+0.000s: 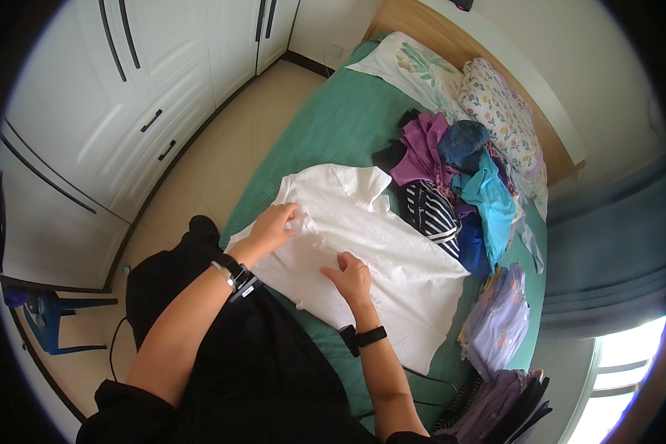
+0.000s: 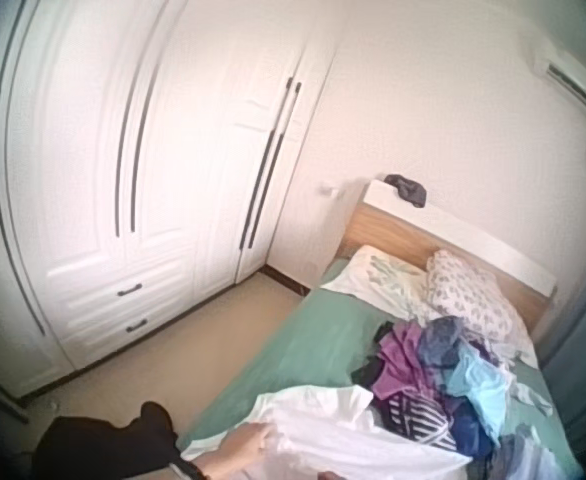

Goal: The person picks up several garments from a pile on a bed, smooths them out, folds them neatly one by one, and places them into organized stacks on the bed.

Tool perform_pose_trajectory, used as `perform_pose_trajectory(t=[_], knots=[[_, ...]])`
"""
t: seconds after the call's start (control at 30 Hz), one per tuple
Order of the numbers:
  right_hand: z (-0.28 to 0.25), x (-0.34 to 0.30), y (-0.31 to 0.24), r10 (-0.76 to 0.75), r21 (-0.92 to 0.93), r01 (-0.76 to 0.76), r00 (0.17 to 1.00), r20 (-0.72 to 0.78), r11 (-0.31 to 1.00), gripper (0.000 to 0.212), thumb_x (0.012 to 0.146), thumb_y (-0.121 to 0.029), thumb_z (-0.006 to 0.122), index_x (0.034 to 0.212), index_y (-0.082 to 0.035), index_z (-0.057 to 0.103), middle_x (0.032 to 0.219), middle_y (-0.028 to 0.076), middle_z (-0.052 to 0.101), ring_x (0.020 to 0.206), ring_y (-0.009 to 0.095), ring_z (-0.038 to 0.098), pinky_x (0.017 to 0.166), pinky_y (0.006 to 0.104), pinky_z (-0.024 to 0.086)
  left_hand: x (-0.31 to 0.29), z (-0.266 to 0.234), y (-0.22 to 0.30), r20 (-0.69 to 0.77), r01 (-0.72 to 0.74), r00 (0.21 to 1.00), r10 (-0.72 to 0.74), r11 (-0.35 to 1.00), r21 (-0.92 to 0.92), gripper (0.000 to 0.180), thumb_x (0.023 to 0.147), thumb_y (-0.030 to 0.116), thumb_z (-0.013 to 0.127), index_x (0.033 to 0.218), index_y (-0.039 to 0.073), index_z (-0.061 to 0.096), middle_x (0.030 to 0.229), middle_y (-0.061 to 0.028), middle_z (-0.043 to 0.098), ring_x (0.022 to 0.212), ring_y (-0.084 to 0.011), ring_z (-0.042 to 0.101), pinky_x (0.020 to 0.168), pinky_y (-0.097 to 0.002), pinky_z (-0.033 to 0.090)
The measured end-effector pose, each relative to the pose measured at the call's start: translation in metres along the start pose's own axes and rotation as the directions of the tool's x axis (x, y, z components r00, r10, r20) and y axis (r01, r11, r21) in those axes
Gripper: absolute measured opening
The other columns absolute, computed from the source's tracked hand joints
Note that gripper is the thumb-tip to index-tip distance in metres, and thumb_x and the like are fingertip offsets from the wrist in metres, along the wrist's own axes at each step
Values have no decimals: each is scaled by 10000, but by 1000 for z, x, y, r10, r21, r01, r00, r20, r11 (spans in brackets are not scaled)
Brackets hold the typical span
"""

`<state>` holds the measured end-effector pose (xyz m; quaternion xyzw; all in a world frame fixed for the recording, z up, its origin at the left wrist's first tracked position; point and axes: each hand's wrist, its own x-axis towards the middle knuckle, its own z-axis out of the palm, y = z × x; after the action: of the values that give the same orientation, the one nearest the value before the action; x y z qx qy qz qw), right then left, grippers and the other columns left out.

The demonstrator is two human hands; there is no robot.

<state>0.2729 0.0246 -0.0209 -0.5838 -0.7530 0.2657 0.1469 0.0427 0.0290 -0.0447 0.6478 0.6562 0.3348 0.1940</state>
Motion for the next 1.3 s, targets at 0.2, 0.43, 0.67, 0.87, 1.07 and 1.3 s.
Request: perform_pose_trajectory(t=[0.2,0.43,0.67,0.87,1.07,1.3], knots=[[19,-3,3,-26,174,35,998,-51,984,309,606,-183,769,825,-7,641,683,81,561,602,191,516,562,316,416,21,-9,-25,170,48,985,-15,980,-194,326,640,34,721,955,49,638,806,-100,641,771,-270,617,684,-368,491],[15,-31,10,-215,199,251,959,-186,947,314,648,60,644,922,-85,695,853,64,565,693,194,529,627,303,448,3,-37,-38,241,-118,947,213,927,-356,195,644,-91,588,669,73,690,865,-62,606,872,-184,572,752,-274,455],[-2,-49,-5,-431,-139,417,897,-96,898,467,630,33,638,1031,-199,702,1143,73,560,954,258,535,805,376,440,-20,-41,-40,229,-18,961,154,864,-503,206,680,-80,563,691,74,698,993,-52,559,934,-180,552,792,-299,445],[-5,-64,10,-520,-219,516,853,41,828,450,713,16,584,1126,-151,650,1341,119,468,1208,322,456,954,438,382,-32,-25,-34,-58,-150,988,142,976,-157,230,650,-81,528,685,93,675,913,-78,606,922,-273,572,791,-362,448],[5,-71,-4,-347,-225,368,929,127,902,666,829,-141,610,1412,-67,298,1473,154,269,1367,352,234,1063,538,250,-46,-2,42,268,-556,810,522,828,68,399,813,148,620,1208,155,569,1369,-60,441,1302,-253,370,1005,-504,344],[-37,-93,116,10,-583,-21,1000,-22,812,777,859,-415,564,1472,-148,167,1534,132,97,1417,307,78,1076,596,126,-36,5,23,672,-454,728,137,831,323,740,833,524,539,1455,322,194,1547,55,31,1425,-208,-30,1037,-700,14]])
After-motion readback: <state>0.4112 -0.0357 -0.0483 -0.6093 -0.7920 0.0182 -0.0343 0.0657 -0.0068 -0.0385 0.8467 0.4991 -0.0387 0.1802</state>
